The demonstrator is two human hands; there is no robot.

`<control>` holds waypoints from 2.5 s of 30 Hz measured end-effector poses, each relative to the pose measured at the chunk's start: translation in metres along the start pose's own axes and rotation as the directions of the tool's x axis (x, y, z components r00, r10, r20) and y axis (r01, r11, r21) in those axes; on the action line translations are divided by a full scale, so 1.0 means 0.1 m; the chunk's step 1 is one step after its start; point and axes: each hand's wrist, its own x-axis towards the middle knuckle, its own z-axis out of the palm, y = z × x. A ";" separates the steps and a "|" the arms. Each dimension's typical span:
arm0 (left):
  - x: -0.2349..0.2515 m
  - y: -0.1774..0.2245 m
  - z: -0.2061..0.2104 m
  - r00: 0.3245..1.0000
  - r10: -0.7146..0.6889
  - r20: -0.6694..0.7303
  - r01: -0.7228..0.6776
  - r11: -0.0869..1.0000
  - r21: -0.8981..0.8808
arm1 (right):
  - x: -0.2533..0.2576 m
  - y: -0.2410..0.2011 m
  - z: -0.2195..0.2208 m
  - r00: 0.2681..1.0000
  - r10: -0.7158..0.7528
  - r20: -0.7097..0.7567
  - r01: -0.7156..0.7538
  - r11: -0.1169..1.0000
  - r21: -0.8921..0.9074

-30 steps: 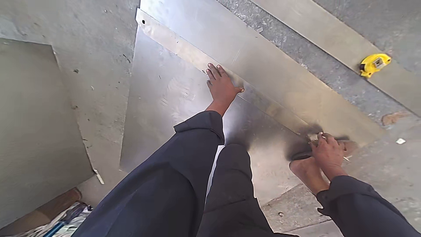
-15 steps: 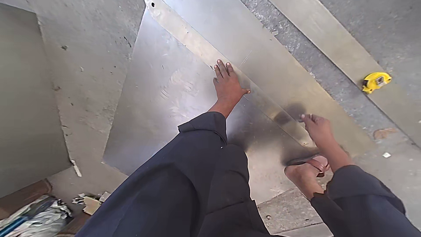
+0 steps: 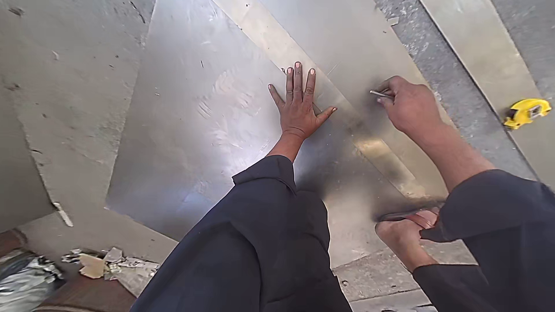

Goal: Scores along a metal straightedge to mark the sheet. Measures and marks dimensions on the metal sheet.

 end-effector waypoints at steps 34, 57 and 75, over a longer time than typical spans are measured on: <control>-0.01 0.01 -0.01 1.000 0.002 -0.019 -0.002 1.000 0.013 | -0.16 -0.05 0.42 0.981 -0.034 -0.190 0.055 0.993 0.108; -0.01 0.05 -0.03 1.000 0.002 -0.019 -0.001 0.999 0.042 | -0.75 0.04 1.19 0.923 -0.098 -0.373 0.100 0.995 -0.013; -0.02 0.03 0.00 0.999 0.003 -0.041 -0.001 0.999 0.052 | -0.76 -0.02 1.19 0.935 -0.068 -0.349 0.068 0.998 -0.012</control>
